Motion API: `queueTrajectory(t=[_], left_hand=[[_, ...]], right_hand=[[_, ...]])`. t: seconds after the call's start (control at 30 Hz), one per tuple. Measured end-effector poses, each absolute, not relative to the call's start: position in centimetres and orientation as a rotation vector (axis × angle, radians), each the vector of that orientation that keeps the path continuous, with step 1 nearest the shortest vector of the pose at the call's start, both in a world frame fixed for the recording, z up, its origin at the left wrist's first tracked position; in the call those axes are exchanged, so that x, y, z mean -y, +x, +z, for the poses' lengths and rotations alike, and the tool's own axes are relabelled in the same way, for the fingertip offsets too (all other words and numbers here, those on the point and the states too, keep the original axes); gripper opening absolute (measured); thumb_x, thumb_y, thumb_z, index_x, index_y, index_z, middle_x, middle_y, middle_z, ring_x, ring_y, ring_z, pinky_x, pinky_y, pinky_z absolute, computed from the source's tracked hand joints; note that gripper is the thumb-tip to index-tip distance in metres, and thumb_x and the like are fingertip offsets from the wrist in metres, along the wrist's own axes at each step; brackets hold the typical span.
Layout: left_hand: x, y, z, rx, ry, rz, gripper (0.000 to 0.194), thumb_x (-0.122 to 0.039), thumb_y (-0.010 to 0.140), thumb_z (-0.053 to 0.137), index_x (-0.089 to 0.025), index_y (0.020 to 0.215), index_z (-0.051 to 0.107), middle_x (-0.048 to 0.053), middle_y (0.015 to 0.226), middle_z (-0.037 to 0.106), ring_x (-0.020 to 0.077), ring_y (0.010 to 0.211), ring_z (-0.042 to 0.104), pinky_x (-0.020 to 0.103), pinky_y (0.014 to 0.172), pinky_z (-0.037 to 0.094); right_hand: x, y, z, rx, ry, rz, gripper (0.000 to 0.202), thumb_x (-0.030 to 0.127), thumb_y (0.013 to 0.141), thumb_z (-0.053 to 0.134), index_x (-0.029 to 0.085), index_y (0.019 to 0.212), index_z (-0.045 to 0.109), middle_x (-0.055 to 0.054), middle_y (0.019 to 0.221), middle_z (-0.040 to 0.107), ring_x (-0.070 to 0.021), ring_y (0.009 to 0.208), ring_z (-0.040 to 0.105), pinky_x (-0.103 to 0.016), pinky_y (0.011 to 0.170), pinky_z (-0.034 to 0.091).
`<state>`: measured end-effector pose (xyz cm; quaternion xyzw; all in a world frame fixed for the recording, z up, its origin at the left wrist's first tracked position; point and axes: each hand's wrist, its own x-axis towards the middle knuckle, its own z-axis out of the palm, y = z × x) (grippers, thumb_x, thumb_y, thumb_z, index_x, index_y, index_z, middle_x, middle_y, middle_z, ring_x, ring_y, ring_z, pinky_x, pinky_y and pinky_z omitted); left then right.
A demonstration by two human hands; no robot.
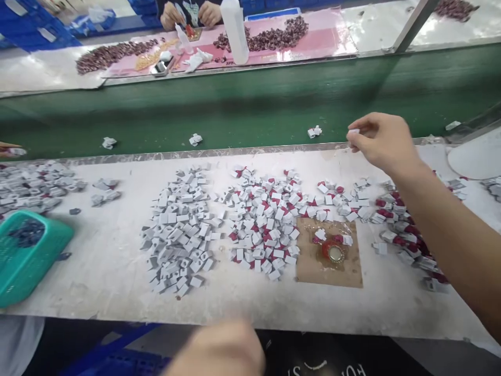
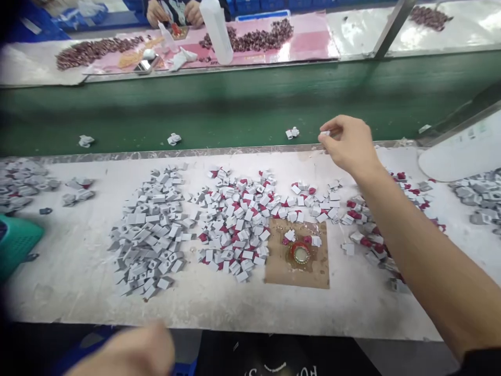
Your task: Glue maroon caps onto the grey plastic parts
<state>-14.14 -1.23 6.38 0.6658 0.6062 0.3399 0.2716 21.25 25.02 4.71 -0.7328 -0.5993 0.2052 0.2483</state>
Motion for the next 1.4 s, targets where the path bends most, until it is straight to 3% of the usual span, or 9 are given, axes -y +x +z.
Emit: queueTrajectory(t=[0.13, 0.23, 0.33, 0.5, 0.6, 0.8, 0.97, 1.07, 1.4], left_hand=[[-0.9, -16.1, 4.4, -1.927, 1.92, 0.939, 0.014, -0.033, 0.106, 0.078, -0.038, 0.115, 0.087, 0.009, 0.105, 0.08, 0.0372, 0.105, 0.072, 0.058, 0.101, 0.06], [-2.1, -17.8, 1.7, -2.124, 2.032, 0.716, 0.022, -0.038, 0.109, 0.069, -0.031, 0.112, 0.09, 0.018, 0.114, 0.074, 0.0449, 0.114, 0.065, 0.065, 0.11, 0.05], [-2.3, -18.9, -0.1, -2.128, 2.002, 0.603, 0.026, -0.041, 0.108, 0.069, -0.03, 0.113, 0.093, 0.019, 0.119, 0.067, 0.047, 0.114, 0.062, 0.069, 0.111, 0.047], [-2.0, -17.6, 0.8, -2.109, 1.698, 0.799, 0.022, -0.051, 0.104, 0.082, -0.03, 0.105, 0.088, 0.015, 0.114, 0.069, 0.0435, 0.118, 0.061, 0.061, 0.108, 0.052], [-1.8, -15.5, 2.4, -1.888, 1.179, 1.049, 0.029, -0.057, 0.101, 0.092, -0.031, 0.112, 0.085, 0.009, 0.113, 0.078, 0.0329, 0.11, 0.07, 0.047, 0.099, 0.061], [-2.4, -10.4, 3.5, -1.319, 0.668, 1.181, 0.035, -0.043, 0.087, 0.11, -0.023, 0.1, 0.084, 0.006, 0.109, 0.088, 0.0162, 0.088, 0.082, 0.023, 0.079, 0.068], [-2.3, -7.5, 3.0, -1.28, 0.823, 1.094, 0.033, -0.04, 0.098, 0.102, -0.027, 0.111, 0.075, 0.002, 0.09, 0.089, 0.0182, 0.075, 0.084, 0.025, 0.067, 0.068], [-1.5, -6.4, 2.9, -1.386, 1.077, 1.015, 0.012, -0.04, 0.112, 0.084, -0.029, 0.117, 0.081, 0.001, 0.087, 0.086, 0.0189, 0.077, 0.084, 0.029, 0.074, 0.07], [0.4, -4.9, 2.5, -1.494, 1.392, 0.737, 0.027, -0.044, 0.118, 0.072, -0.038, 0.138, 0.089, 0.003, 0.098, 0.07, 0.019, 0.083, 0.07, 0.025, 0.061, 0.057]], right_hand=[[-17.3, 23.1, 5.9, 1.596, -1.925, 0.76, 0.022, 0.038, 0.097, 0.091, 0.031, 0.117, 0.094, -0.015, 0.09, 0.089, -0.0295, 0.068, 0.079, -0.043, 0.055, 0.059], [-11.6, 24.3, 5.0, 1.621, -1.719, 0.843, 0.021, 0.058, 0.091, 0.093, 0.041, 0.103, 0.097, -0.013, 0.098, 0.091, -0.0346, 0.075, 0.084, -0.047, 0.054, 0.062], [-7.2, 24.5, 4.1, 1.572, -1.657, 0.881, 0.017, 0.06, 0.091, 0.095, 0.046, 0.102, 0.097, -0.009, 0.1, 0.091, -0.0329, 0.071, 0.083, -0.048, 0.056, 0.068], [-2.5, 23.9, 2.9, 1.299, -1.677, 1.041, 0.027, 0.062, 0.085, 0.102, 0.04, 0.1, 0.097, -0.008, 0.098, 0.092, -0.0335, 0.073, 0.089, -0.041, 0.057, 0.073], [-0.7, 23.9, 1.9, 1.211, -1.71, 1.091, 0.03, 0.063, 0.083, 0.103, 0.038, 0.101, 0.099, -0.009, 0.093, 0.093, -0.0322, 0.074, 0.09, -0.035, 0.057, 0.074], [0.5, 23.0, 1.1, 1.071, -1.653, 1.199, 0.029, 0.056, 0.085, 0.106, 0.037, 0.105, 0.1, -0.01, 0.102, 0.095, -0.0325, 0.085, 0.093, -0.036, 0.07, 0.079], [0.5, 22.0, 1.8, 1.218, -1.551, 1.108, 0.012, 0.042, 0.097, 0.096, 0.04, 0.109, 0.098, -0.006, 0.106, 0.092, -0.0311, 0.096, 0.091, -0.044, 0.084, 0.08], [0.7, 21.8, 1.8, 1.349, -1.533, 1.001, 0.015, 0.034, 0.104, 0.089, 0.042, 0.115, 0.096, -0.004, 0.108, 0.089, -0.029, 0.099, 0.086, -0.042, 0.082, 0.075], [0.3, 21.2, 1.4, 1.572, -1.516, 0.877, 0.024, 0.021, 0.108, 0.08, 0.038, 0.121, 0.092, -0.004, 0.108, 0.09, -0.0289, 0.096, 0.087, -0.044, 0.082, 0.073]])
